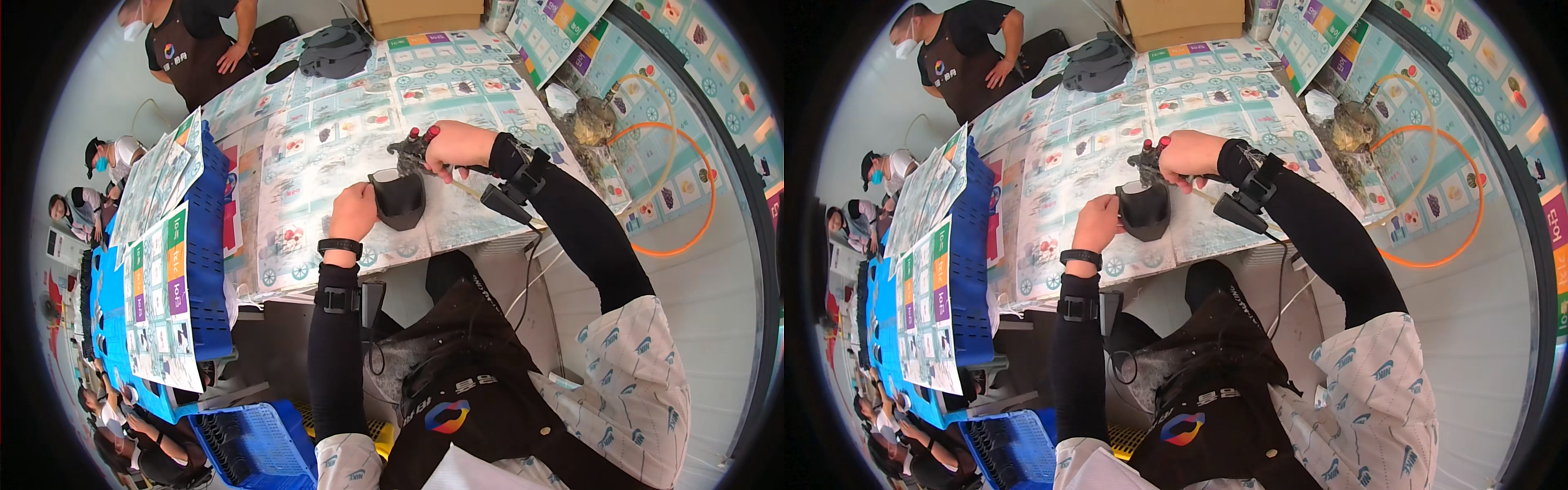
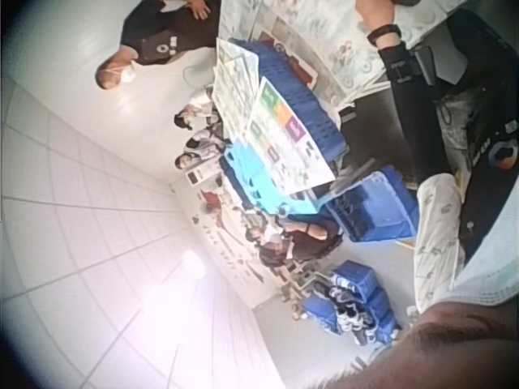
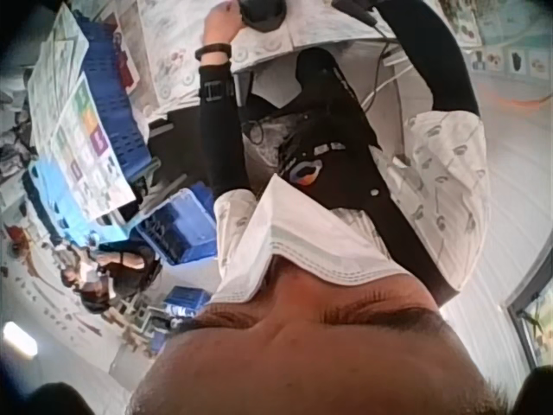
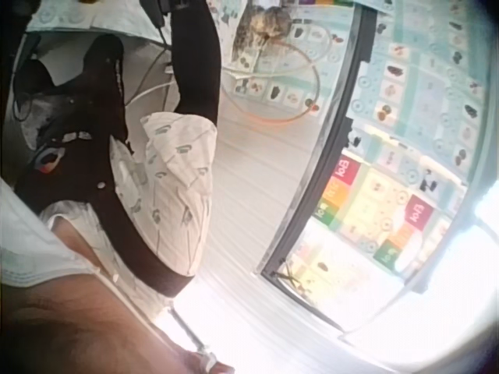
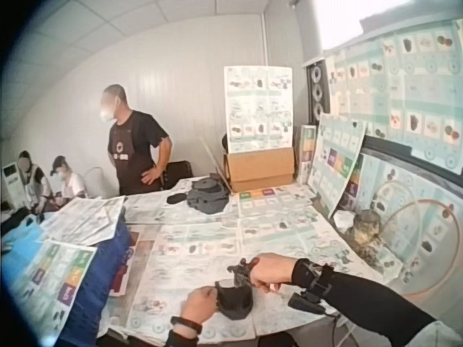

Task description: Preparing and organizing shoe components, then using a handheld air tool to clean or dry a component.

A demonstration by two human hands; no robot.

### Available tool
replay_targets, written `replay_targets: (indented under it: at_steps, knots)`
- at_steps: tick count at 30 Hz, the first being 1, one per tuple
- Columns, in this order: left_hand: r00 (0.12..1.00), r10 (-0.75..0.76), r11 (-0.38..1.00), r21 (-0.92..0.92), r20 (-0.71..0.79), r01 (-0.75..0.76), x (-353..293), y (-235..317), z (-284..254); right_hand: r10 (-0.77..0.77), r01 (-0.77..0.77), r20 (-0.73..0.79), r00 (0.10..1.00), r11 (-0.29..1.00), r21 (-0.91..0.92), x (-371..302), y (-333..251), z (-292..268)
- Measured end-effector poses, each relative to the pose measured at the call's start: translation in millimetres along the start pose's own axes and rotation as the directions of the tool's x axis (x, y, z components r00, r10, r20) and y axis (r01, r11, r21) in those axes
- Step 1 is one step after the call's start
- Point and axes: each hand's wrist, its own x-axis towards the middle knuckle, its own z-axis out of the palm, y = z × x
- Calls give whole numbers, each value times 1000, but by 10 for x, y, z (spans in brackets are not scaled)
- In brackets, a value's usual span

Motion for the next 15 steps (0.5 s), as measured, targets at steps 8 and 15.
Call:
replay_targets:
  at_steps: [8, 15]
  knots:
    - [999, 19, 999, 44, 28, -20, 3, -22, -31, -66, 58, -35, 997, 981, -186, 42, -73, -6]
    - [998, -18, 1000, 11, 52, 18, -5, 22, -78, -52, 56, 28, 998, 985, -165, 44, -99, -10]
